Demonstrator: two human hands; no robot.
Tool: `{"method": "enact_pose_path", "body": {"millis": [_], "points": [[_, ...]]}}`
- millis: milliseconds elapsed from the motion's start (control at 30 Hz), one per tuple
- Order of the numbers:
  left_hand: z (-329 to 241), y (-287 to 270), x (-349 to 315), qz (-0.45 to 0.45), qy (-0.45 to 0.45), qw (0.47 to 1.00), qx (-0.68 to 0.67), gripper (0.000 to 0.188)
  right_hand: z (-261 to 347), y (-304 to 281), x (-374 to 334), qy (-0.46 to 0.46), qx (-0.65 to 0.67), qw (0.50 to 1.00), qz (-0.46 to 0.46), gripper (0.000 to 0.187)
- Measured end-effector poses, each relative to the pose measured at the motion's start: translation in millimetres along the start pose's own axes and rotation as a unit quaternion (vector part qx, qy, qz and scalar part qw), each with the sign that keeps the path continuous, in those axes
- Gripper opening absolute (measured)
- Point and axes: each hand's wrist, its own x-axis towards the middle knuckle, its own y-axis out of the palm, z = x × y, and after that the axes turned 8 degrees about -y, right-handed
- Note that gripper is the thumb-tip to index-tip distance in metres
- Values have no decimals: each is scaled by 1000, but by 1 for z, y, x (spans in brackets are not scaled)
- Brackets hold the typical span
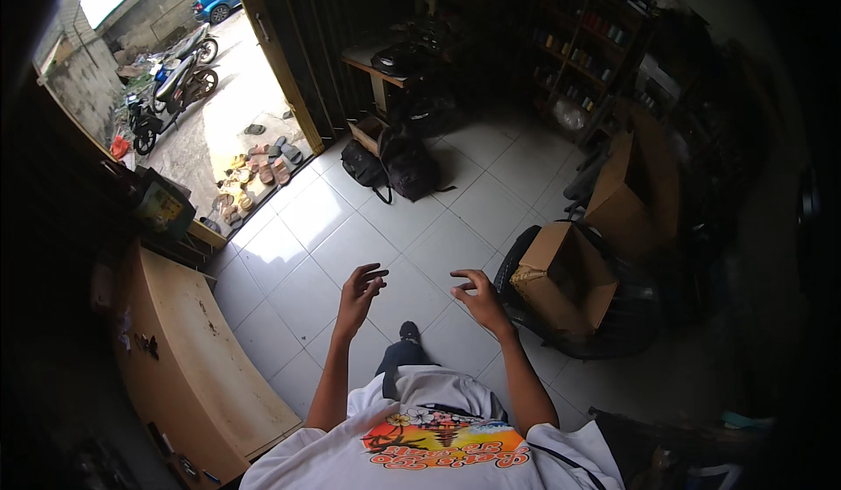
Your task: The person picks up several rolls of ribbon and tape from boxes on a chair and places them onto a storage shelf according to their color and size.
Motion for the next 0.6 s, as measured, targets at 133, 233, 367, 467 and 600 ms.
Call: {"method": "enact_pose_path", "body": {"millis": [133,233,367,467,600], "points": [[-45,27,128,85,-6,995,42,35,-38,-47,67,28,8,995,-92,32],[-57,63,213,177,-9,982,69,35,-58,-87,96,81,46,982,-167,34],[-70,129,328,282,1,950,136,32,-123,-131,128,189,88,934,-289,33],[-81,179,410,328,24,934,140,33,-177,-157,162,220,91,896,-376,32],[-123,240,500,326,-46,939,101,33,-195,-224,258,264,126,864,-409,29]]}}
